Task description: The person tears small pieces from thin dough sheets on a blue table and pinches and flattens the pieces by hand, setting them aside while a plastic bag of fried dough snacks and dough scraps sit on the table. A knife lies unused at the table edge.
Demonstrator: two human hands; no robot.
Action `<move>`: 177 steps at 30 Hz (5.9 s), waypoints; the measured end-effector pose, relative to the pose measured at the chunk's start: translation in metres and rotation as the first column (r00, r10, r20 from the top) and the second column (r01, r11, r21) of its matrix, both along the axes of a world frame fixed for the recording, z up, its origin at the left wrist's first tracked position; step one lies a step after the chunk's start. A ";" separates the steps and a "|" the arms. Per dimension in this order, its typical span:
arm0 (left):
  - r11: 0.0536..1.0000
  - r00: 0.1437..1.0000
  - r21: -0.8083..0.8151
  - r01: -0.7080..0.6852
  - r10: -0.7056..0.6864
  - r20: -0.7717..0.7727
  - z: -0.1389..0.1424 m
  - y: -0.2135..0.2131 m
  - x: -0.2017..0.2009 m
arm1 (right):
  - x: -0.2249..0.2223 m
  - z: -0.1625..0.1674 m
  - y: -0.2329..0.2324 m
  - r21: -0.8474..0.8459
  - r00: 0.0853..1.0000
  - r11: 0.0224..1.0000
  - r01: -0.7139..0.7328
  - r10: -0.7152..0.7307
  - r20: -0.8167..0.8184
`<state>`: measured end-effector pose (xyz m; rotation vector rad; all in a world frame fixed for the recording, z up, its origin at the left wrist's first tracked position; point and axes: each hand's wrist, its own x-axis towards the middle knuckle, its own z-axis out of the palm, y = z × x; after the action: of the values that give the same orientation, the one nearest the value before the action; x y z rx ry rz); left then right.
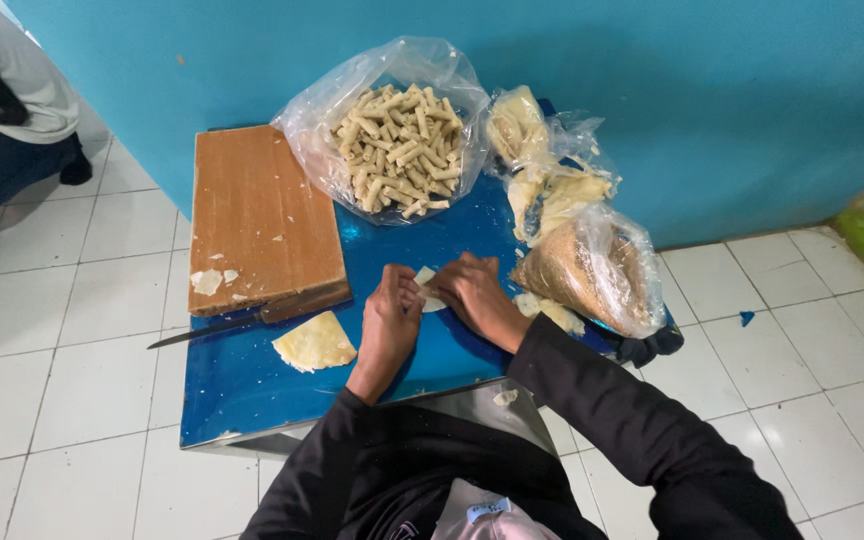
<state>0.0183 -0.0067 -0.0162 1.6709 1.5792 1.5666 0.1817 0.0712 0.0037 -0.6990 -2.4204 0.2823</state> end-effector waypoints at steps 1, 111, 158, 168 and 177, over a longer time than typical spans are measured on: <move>1.000 1.000 -0.011 0.025 -0.025 -0.006 0.001 0.000 -0.001 | 0.005 -0.001 -0.002 -0.003 0.999 1.000 0.006 -0.006 0.031; 0.752 0.597 -0.010 -0.659 0.515 -0.615 0.031 -0.119 -0.071 | -0.016 -0.006 0.041 0.188 0.874 0.969 0.160 -0.227 0.430; 0.863 0.881 -0.185 -0.470 0.472 -0.036 0.012 -0.097 -0.075 | -0.112 0.074 0.107 -0.476 0.926 0.878 -0.040 -0.146 -0.348; 0.975 0.816 -0.080 -0.209 0.219 0.535 0.000 -0.097 -0.067 | -0.098 0.044 -0.063 -0.196 0.862 0.855 -0.479 0.417 -0.290; 0.861 0.861 -0.028 -0.508 0.508 -0.022 0.031 -0.120 -0.069 | -0.102 -0.017 -0.054 -0.228 0.935 0.910 -0.347 0.315 -0.164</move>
<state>-0.0510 -0.1271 0.0147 1.3049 2.1693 1.7495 0.0796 0.0174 -0.0134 -0.3549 -2.3971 0.7640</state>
